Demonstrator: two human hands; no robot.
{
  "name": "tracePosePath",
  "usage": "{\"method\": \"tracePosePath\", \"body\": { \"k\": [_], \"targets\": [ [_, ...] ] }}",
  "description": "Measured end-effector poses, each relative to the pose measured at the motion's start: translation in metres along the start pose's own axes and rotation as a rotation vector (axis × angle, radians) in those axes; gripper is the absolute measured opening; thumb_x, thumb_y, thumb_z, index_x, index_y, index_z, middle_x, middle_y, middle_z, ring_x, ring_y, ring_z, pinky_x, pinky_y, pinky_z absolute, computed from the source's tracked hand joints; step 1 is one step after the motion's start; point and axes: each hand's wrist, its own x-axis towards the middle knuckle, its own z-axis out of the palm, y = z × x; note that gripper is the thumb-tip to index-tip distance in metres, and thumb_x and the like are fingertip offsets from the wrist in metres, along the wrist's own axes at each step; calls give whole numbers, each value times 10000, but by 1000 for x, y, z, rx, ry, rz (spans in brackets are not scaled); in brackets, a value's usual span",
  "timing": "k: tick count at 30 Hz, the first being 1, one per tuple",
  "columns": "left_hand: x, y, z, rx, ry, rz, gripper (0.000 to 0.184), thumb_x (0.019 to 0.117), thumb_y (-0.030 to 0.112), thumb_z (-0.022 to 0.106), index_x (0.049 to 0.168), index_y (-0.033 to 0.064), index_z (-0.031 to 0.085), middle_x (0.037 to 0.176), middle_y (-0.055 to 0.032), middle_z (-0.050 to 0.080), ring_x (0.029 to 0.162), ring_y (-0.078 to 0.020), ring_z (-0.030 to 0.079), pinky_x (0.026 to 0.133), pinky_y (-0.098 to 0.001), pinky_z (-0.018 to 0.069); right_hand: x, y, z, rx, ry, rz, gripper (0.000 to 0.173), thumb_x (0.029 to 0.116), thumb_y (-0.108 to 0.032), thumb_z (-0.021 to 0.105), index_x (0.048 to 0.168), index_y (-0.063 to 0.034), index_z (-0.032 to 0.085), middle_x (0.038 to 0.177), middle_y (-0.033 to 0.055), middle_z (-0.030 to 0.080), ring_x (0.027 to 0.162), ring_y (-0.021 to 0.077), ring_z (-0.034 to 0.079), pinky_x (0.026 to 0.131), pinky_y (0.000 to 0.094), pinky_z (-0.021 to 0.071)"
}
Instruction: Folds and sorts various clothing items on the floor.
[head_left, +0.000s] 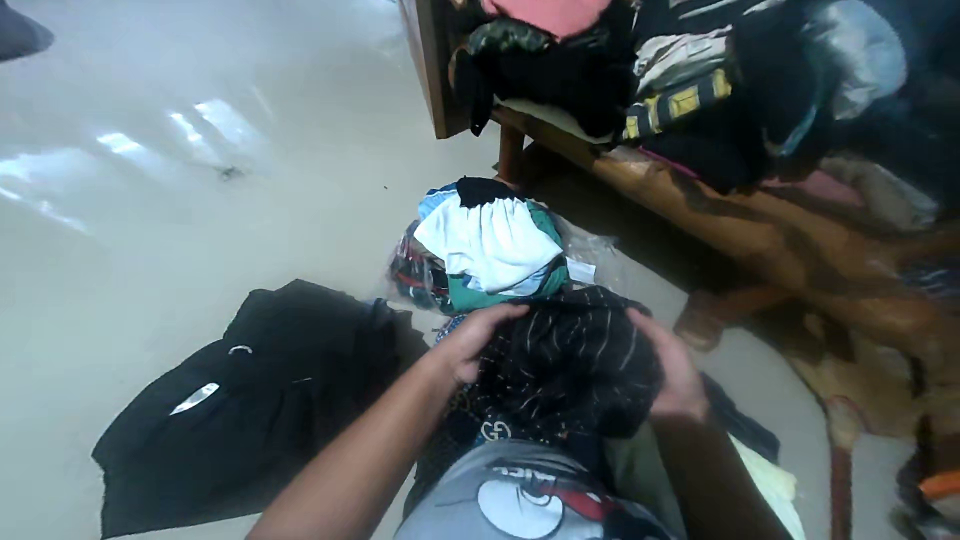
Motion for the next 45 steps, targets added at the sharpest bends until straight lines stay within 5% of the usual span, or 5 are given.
{"method": "tracePosePath", "body": {
  "k": [12,20,38,42,45],
  "targets": [
    [-6,6,39,-368,-376,201,522,1043,585,399,1176,159,671,1000,-66,727,858,-150,726,713,-348,627,20,34,-28,-1265,266,45,832,801,-318,850,1502,-100,457,1354,87,631,1207,149,630,1017,380,553],
    [-11,-10,-31,-120,12,300,383,1037,434,527,1253,133,624,1058,-91,730,938,-190,719,810,-395,623,29,54,-4,88,512,-154,319,1016,-299,410,1192,-81,563,1089,146,685,1003,289,691,841,541,576],
    [-6,-33,-5,-143,-63,123,417,1102,397,367,1248,92,611,1079,-110,722,975,-204,718,831,-382,615,14,34,19,148,376,-411,388,1037,-389,351,1062,-113,623,943,102,718,890,238,727,757,496,612],
    [-6,2,2,298,141,292,487,1103,457,375,1457,147,502,1213,-103,698,1083,-215,692,919,-422,592,5,5,0,-609,406,-434,314,1039,-127,485,1341,-68,550,1189,102,699,1067,179,698,887,396,614],
    [-11,44,38,789,128,440,489,1102,451,385,1451,138,525,1218,-90,693,1079,-179,682,949,-436,569,11,-26,6,-1495,359,-406,1065,827,-401,828,1658,-205,191,1653,118,324,1471,276,398,1139,539,422]
  ]
}}
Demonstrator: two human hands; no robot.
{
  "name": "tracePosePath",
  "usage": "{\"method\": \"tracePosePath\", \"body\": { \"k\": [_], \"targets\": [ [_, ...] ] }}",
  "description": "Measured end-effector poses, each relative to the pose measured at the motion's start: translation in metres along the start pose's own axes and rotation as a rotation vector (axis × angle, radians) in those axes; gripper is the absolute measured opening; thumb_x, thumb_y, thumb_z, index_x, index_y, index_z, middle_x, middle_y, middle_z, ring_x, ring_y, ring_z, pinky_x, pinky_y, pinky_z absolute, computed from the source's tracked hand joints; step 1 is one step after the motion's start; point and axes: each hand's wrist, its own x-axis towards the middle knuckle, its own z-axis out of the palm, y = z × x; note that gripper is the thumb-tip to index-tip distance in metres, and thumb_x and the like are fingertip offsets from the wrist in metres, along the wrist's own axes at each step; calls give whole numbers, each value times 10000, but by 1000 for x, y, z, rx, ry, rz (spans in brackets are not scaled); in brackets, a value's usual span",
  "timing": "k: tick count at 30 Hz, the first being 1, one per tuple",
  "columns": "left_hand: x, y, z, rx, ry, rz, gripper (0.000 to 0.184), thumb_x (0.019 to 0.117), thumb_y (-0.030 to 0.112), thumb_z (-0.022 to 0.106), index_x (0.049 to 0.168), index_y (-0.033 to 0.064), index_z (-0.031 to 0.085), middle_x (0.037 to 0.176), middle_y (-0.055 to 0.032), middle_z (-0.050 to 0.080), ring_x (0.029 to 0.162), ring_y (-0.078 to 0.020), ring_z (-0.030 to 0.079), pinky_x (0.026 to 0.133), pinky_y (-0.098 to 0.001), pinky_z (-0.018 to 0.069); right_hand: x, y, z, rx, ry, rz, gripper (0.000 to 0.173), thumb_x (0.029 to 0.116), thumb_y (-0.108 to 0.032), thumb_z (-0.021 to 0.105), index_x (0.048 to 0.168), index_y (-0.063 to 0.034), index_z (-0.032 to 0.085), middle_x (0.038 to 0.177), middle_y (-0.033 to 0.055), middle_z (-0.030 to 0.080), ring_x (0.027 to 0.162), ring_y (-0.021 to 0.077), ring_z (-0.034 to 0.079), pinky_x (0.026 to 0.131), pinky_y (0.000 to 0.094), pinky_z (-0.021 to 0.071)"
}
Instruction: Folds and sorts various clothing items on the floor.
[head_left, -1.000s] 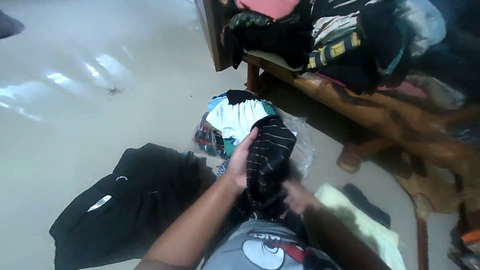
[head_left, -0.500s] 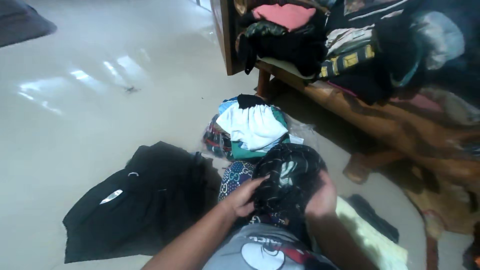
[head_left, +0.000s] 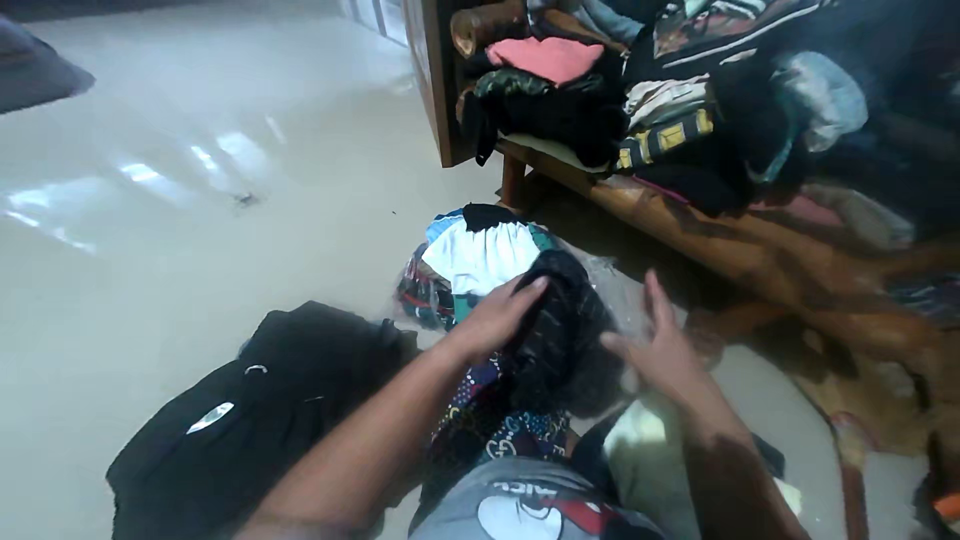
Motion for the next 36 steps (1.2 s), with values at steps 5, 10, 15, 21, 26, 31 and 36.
{"method": "tracePosePath", "body": {
  "k": [5,10,15,21,26,31,36],
  "targets": [
    [34,91,12,634,-57,443,260,1013,213,608,1245,135,696,1154,-79,689,1046,-217,672,906,-516,552,37,-53,-19,-72,9,-276,430,906,-70,760,1311,-89,618,1155,76,719,1023,147,700,899,409,599],
    [50,132,-37,516,32,568,472,897,-14,637,1332,119,513,1207,-63,671,969,-153,699,805,-368,610,45,-118,-91,-224,241,-441,396,921,-121,629,1313,-141,579,1105,45,670,872,100,659,720,327,575],
    [56,186,-14,363,110,679,210,940,170,676,1130,91,634,969,-30,699,846,-110,677,766,-347,583,48,-176,-84,-483,168,-537,845,848,-390,800,1566,-249,376,1341,91,614,1140,252,645,923,511,567],
    [44,245,-2,633,56,739,247,987,110,575,1232,101,546,1082,-45,687,877,-101,673,773,-327,566,52,-213,-127,-616,391,-746,497,890,-29,644,1370,-114,548,1301,95,636,1130,190,655,965,381,558],
    [26,287,15,765,61,784,246,1014,132,547,1258,104,540,1101,-52,694,920,-114,680,813,-348,568,23,-186,-69,-381,471,-1088,339,957,-315,713,1065,5,677,989,104,703,865,146,701,784,335,617],
    [3,325,-2,826,-89,690,100,998,124,576,969,158,666,901,35,653,803,-49,605,706,-280,508,47,-146,-71,-535,207,-694,770,788,-581,821,1338,-98,582,1317,125,624,1168,294,637,981,545,540],
    [-14,344,-8,951,-156,609,229,1032,108,542,967,153,756,911,40,740,764,-31,671,667,-232,553,51,-157,-75,-715,110,-819,955,698,-645,839,1466,-157,548,1496,50,555,1487,281,376,1226,667,141]
  ]
}}
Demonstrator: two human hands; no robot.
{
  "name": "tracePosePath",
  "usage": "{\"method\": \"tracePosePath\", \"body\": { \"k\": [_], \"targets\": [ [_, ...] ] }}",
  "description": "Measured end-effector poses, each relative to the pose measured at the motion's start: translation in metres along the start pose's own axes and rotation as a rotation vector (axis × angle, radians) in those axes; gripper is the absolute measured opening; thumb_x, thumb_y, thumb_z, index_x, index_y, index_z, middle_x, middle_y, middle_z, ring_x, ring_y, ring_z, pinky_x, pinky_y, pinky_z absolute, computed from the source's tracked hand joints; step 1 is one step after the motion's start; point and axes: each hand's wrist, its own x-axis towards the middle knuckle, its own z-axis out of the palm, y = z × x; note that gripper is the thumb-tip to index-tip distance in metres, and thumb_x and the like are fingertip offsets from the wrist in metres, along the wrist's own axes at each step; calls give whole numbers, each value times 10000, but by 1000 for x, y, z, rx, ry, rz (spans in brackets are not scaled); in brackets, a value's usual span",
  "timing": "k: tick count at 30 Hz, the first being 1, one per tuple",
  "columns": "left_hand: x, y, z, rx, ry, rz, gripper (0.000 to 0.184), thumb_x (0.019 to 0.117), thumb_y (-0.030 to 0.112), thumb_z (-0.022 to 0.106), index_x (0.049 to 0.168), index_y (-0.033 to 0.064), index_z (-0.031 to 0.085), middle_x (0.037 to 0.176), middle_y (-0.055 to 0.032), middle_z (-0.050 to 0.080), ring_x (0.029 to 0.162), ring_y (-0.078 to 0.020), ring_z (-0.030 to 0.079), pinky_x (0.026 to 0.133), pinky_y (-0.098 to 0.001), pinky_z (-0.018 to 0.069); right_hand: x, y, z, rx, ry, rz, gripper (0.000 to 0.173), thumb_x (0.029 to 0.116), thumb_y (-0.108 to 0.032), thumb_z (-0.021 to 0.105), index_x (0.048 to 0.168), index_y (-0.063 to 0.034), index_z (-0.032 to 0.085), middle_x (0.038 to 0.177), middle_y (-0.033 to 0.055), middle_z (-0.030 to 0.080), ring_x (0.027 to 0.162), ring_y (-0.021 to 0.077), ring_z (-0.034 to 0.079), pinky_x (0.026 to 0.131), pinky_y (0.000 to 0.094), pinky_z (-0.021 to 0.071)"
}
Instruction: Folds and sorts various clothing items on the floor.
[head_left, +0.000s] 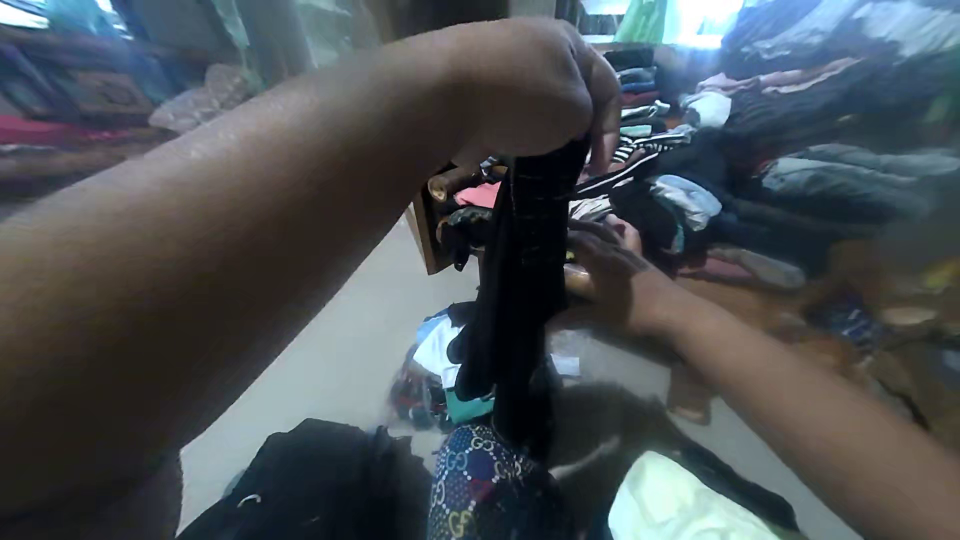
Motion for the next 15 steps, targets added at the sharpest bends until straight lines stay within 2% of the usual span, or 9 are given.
{"method": "tracePosePath", "body": {
  "k": [2,3,5,6,7,8,9,11,15],
  "targets": [
    [1,2,-5,182,-30,20,213,1011,147,599,947,213,791,856,80,743,709,4,665,597,-204,551,7,-4,4,-92,-126,-24,763,739,-685,792,1338,-224,686,1632,39,394,1579,340,127,1210,709,43],
    [-8,0,-6,275,10,27,198,991,184,591,911,228,766,832,82,705,702,0,628,578,-213,499,10,1,6,-157,-162,-43,648,768,-676,777,1239,-232,747,1653,53,361,1584,373,77,1216,703,8],
    [-33,-15,-9,343,121,56,237,1000,233,524,884,205,729,821,57,662,710,-19,606,574,-216,467,10,23,7,-273,-131,-104,493,820,-629,750,1091,-220,797,1631,46,409,1576,389,135,1237,687,5],
    [-48,-26,-15,327,107,39,262,1024,288,498,963,225,744,886,68,674,772,-10,611,627,-202,478,10,35,0,-339,-126,-102,477,858,-612,713,1113,-215,785,1637,56,398,1572,397,159,1241,690,37],
    [-59,-41,-22,314,75,-2,280,1023,347,473,1007,257,738,918,90,679,801,10,609,647,-186,472,9,48,-8,-372,-90,-103,428,896,-581,682,1022,-192,806,1623,90,417,1555,424,202,1226,716,90],
    [-58,-59,-26,318,56,-38,272,967,358,473,933,266,726,834,91,670,710,10,592,555,-192,422,8,60,-18,-399,-65,-93,414,930,-566,644,975,-188,807,1615,109,423,1544,440,222,1212,727,127],
    [-56,-69,-29,294,13,-89,251,946,280,488,888,245,730,793,67,678,664,-19,594,515,-217,407,8,69,-31,-408,-55,-75,389,952,-532,630,972,-187,807,1609,116,429,1535,450,234,1204,726,151],
    [-55,-70,-27,161,-49,-233,278,1008,50,534,965,177,777,938,-8,744,771,-126,669,612,-292,529,8,76,-53,-421,-55,-77,330,969,-447,631,975,-162,796,1563,128,484,1503,456,304,1183,715,217],
    [-62,-89,-20,95,-25,-239,314,1019,-36,522,1005,153,773,1181,-31,720,929,-179,708,727,-357,601,8,63,-79,-317,-73,-197,178,929,-232,679,911,-67,743,1293,118,675,1292,348,580,1071,600,445]
  ]
}}
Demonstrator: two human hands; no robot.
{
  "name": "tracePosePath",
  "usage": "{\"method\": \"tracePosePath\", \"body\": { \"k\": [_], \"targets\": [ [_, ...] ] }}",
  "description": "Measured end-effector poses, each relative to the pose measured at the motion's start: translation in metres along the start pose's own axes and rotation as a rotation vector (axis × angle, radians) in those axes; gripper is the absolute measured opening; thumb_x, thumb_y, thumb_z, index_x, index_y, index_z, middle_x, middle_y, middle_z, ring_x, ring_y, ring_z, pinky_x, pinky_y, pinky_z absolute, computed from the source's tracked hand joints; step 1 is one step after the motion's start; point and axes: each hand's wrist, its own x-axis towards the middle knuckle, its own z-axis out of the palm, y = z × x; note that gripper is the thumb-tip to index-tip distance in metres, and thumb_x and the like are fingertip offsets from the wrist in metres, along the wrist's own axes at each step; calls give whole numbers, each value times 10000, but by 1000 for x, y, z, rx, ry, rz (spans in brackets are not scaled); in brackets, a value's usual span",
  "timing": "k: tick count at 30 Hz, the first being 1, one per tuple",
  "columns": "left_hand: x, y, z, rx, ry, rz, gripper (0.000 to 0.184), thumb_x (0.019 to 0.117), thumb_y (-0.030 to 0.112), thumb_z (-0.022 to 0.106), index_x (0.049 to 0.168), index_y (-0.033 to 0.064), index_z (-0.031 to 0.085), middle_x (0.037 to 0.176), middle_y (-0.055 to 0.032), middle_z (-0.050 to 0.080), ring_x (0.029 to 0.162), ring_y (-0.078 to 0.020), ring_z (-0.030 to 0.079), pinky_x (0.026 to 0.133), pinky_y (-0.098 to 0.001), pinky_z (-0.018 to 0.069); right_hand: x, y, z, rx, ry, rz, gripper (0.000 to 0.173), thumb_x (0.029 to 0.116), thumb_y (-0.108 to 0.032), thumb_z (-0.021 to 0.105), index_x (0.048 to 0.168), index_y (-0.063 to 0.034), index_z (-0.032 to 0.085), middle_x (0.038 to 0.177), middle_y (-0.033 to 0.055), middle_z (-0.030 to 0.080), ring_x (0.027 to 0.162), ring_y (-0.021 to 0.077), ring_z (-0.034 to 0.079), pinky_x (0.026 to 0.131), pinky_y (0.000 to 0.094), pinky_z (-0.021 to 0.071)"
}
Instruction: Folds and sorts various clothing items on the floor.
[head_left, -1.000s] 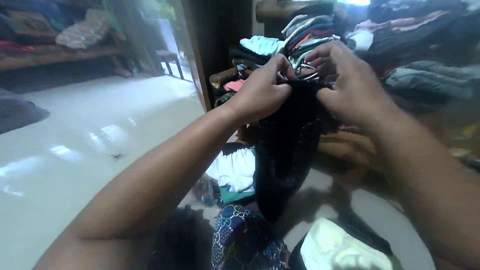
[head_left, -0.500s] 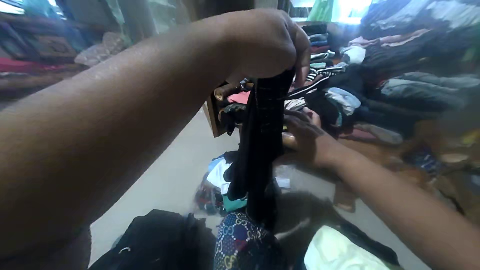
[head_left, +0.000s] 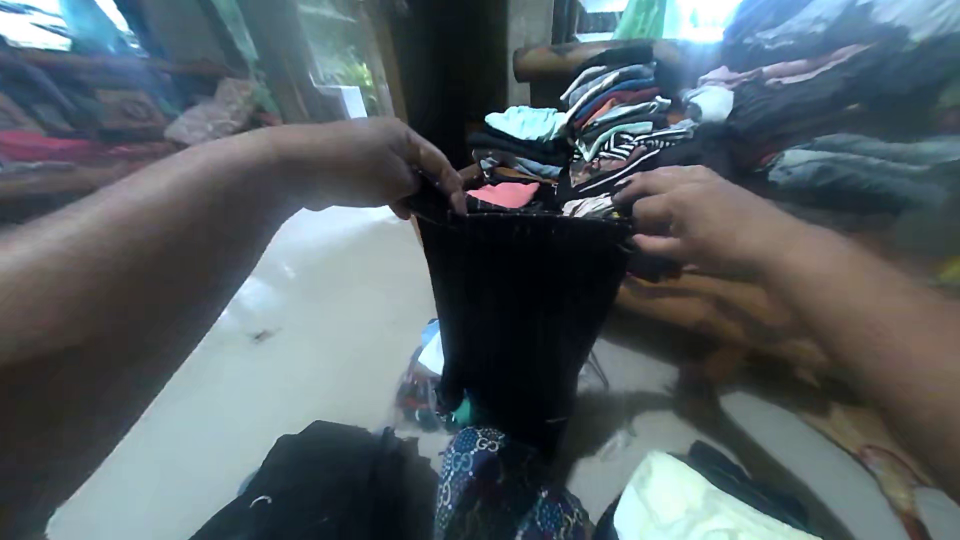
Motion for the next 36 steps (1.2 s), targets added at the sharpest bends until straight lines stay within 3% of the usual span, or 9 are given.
{"method": "tracePosePath", "body": {
  "k": [4,9,14,17,23,26,28,32,36],
  "targets": [
    [0,-4,2,283,40,102,378,1008,-20,461,938,159,786,1161,-25,734,932,-172,709,795,-430,580,0,-23,-8,176,-59,82,113,856,-64,732,895,-127,646,765,18,633,694,182,628,618,447,536],
    [-8,-8,4,337,61,249,331,914,501,654,960,185,741,1149,1,666,1002,-129,645,851,-430,542,-1,-34,-13,254,-126,277,438,896,-60,687,1309,-156,580,1043,94,710,877,288,702,752,573,572],
    [2,-18,9,370,172,-9,436,948,416,720,1200,61,724,1358,-156,632,1245,-362,595,1017,-668,424,8,-14,0,730,123,701,352,958,-104,569,1309,-115,552,1135,69,640,836,104,652,693,335,577],
    [23,-19,22,68,303,-269,438,954,446,704,1114,39,678,1012,-140,702,879,-241,696,811,-501,577,32,-16,9,1011,272,940,382,992,-162,505,1369,-131,552,1114,61,644,896,135,661,747,363,585],
    [31,48,61,-725,327,-69,316,1091,340,473,1190,79,622,982,-40,700,848,-138,712,766,-319,617,77,-55,13,1233,428,614,425,1028,-301,622,1396,-120,512,1113,26,646,898,97,659,759,271,575],
    [18,53,80,-519,311,172,444,1128,369,327,1219,73,645,1075,-10,682,1009,-73,675,923,-305,576,81,-69,19,1140,389,479,737,833,-149,835,1458,-106,447,1269,82,640,1032,136,693,886,308,609],
    [15,24,104,-379,544,310,400,1066,371,517,1391,164,624,1287,-15,667,1171,-98,637,993,-331,553,74,-74,25,1171,405,463,758,787,0,797,1458,-103,459,1271,97,652,1046,157,702,878,306,621],
    [18,-27,151,-713,614,97,1162,760,423,881,1631,161,159,1504,-105,461,1307,-185,545,1006,-377,556,61,-82,19,1406,395,407,655,892,35,710,1478,-81,442,1248,100,665,1062,192,711,888,345,637],
    [12,-26,147,-1058,184,-40,363,1052,309,572,1298,42,580,1094,-78,722,971,-171,718,862,-379,616,52,-88,24,1607,401,478,262,1063,-229,560,1308,-147,513,1090,-19,712,998,104,716,878,314,633]
  ]
}}
